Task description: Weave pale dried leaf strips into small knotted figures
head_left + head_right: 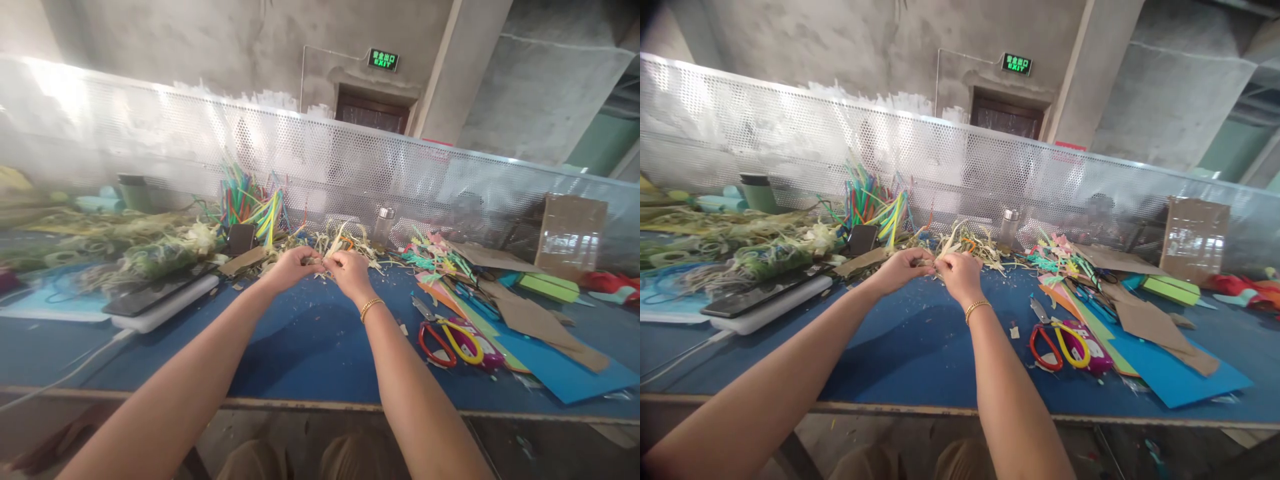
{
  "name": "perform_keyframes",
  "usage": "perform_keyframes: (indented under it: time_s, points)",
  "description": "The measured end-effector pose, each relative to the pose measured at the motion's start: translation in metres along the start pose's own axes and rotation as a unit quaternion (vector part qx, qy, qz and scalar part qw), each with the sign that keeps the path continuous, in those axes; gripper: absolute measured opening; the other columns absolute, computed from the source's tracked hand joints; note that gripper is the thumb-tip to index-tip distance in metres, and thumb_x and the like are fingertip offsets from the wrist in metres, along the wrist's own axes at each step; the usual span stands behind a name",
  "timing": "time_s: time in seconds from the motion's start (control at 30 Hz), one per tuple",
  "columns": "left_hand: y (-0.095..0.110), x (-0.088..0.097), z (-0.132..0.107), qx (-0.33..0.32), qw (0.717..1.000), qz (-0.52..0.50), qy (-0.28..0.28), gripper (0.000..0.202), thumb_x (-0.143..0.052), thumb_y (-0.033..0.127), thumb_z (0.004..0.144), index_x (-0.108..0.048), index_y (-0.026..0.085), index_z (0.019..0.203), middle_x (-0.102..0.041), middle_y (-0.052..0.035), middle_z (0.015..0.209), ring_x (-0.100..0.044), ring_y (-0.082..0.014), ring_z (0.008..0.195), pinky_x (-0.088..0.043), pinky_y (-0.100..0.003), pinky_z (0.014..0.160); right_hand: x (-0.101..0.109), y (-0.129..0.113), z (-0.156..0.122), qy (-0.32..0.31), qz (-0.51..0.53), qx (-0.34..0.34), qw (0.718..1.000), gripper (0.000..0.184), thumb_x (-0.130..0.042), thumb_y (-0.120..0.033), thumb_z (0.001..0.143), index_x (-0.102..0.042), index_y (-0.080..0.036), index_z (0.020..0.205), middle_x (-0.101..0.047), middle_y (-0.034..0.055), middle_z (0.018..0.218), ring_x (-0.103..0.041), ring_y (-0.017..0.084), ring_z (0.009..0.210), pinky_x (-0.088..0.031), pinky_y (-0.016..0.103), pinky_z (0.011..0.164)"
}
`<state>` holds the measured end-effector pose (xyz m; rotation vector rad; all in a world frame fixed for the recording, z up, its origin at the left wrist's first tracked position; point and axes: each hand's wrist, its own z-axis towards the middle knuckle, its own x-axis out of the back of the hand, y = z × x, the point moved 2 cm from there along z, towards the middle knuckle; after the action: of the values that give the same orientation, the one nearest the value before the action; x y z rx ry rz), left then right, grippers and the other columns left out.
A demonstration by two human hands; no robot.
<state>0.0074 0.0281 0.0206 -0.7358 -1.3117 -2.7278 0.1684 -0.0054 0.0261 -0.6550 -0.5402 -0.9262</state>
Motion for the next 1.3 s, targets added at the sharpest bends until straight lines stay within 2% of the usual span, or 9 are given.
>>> perform_keyframes:
  time_s: [0.27, 0.4, 0.53, 0.6, 0.67, 0.8, 0.97, 1.17, 1.3]
  points:
    - [-0.001, 0.001, 0.0, -0.027, 0.999, -0.006, 0.022, 0.026, -0.068, 0.039, 0.073, -0.068, 0.015, 0.081, -0.064, -0.0037, 0.078, -0.055, -0.0151, 0.07, -0.043, -0.027, 0.066, -0.012, 0.006, 0.0, -0.045, 0.191, -0.058, 0.979, 0.041, -0.048, -0.044, 0.089, -0.056, -0.019, 0.058, -0.045, -0.0047, 0.05, -0.042, 0.01, 0.052, -0.027, 0.024, 0.056]
    - [0.001, 0.002, 0.0, -0.012, 0.999, -0.034, 0.028, 0.022, -0.066, 0.037, 0.073, -0.068, 0.015, 0.077, -0.063, -0.0022, 0.074, -0.054, -0.0149, 0.071, -0.042, -0.027, 0.068, -0.01, 0.004, -0.001, -0.02, 0.222, -0.058, 0.973, 0.04, -0.05, -0.052, 0.086, -0.06, -0.019, 0.064, -0.053, -0.003, 0.056, -0.048, 0.012, 0.055, -0.034, 0.024, 0.058]
    - [0.003, 0.003, -0.001, 0.002, 0.998, -0.055, 0.027, 0.019, -0.066, 0.034, 0.071, -0.067, 0.015, 0.074, -0.06, -0.001, 0.07, -0.052, -0.0142, 0.069, -0.04, -0.027, 0.066, -0.001, 0.003, 0.0, 0.106, 0.149, -0.046, 0.982, 0.039, -0.065, -0.058, 0.073, -0.065, -0.02, 0.084, -0.067, 0.0055, 0.088, -0.058, 0.02, 0.082, -0.041, 0.031, 0.076]
    - [0.003, 0.003, -0.001, 0.006, 0.998, -0.058, 0.02, 0.019, -0.065, 0.034, 0.071, -0.067, 0.015, 0.073, -0.06, -0.0008, 0.069, -0.051, -0.014, 0.068, -0.04, -0.027, 0.066, 0.002, 0.002, -0.001, 0.129, 0.09, -0.043, 0.987, 0.046, -0.065, -0.06, 0.071, -0.066, -0.021, 0.094, -0.067, 0.0092, 0.103, -0.056, 0.024, 0.098, -0.038, 0.035, 0.086]
    - [0.002, 0.003, 0.0, 0.011, 0.998, -0.061, 0.015, 0.02, -0.065, 0.035, 0.071, -0.066, 0.015, 0.073, -0.061, -0.0011, 0.071, -0.051, -0.0143, 0.069, -0.039, -0.027, 0.066, 0.003, 0.001, -0.001, 0.103, 0.053, -0.033, 0.993, 0.043, -0.061, -0.059, 0.077, -0.067, -0.023, 0.099, -0.067, 0.0085, 0.107, -0.054, 0.025, 0.105, -0.034, 0.037, 0.091]
    - [-0.005, 0.005, 0.002, 0.047, 0.995, -0.069, 0.051, 0.023, -0.066, 0.037, 0.068, -0.065, 0.015, 0.075, -0.058, 0.0003, 0.065, -0.048, -0.0131, 0.062, -0.036, -0.026, 0.06, 0.004, -0.005, -0.003, 0.033, 0.02, -0.014, 0.999, 0.027, -0.051, -0.046, 0.09, -0.071, -0.027, 0.092, -0.071, 0.0022, 0.09, -0.057, 0.02, 0.094, -0.026, 0.037, 0.091]
    - [-0.014, 0.009, 0.002, 0.103, 0.987, -0.043, 0.114, 0.022, -0.061, 0.038, 0.069, -0.063, 0.016, 0.071, -0.049, 0.0031, 0.055, -0.037, -0.011, 0.051, -0.028, -0.026, 0.052, 0.006, -0.008, -0.005, 0.019, -0.012, 0.017, 1.0, 0.019, -0.056, -0.034, 0.089, -0.073, -0.028, 0.083, -0.072, 0.0019, 0.086, -0.054, 0.021, 0.093, -0.022, 0.039, 0.089]
    - [-0.007, 0.008, 0.001, 0.064, 0.997, -0.016, 0.041, 0.019, -0.062, 0.035, 0.068, -0.062, 0.016, 0.069, -0.053, 0.0014, 0.062, -0.045, -0.013, 0.062, -0.034, -0.026, 0.06, 0.002, -0.005, -0.004, -0.01, 0.027, -0.015, 0.999, 0.014, -0.064, -0.032, 0.083, -0.07, -0.029, 0.096, -0.073, -0.0001, 0.086, -0.056, 0.022, 0.094, -0.025, 0.04, 0.091]
    - [0.0, 0.005, -0.002, 0.064, 0.997, -0.036, -0.007, 0.02, -0.06, 0.035, 0.071, -0.063, 0.016, 0.071, -0.049, 0.0026, 0.059, -0.041, -0.0116, 0.058, -0.032, -0.025, 0.057, 0.001, -0.005, -0.003, 0.001, 0.04, -0.022, 0.999, 0.012, -0.064, -0.033, 0.083, -0.071, -0.028, 0.091, -0.072, 0.0013, 0.097, -0.056, 0.022, 0.1, -0.03, 0.037, 0.09]
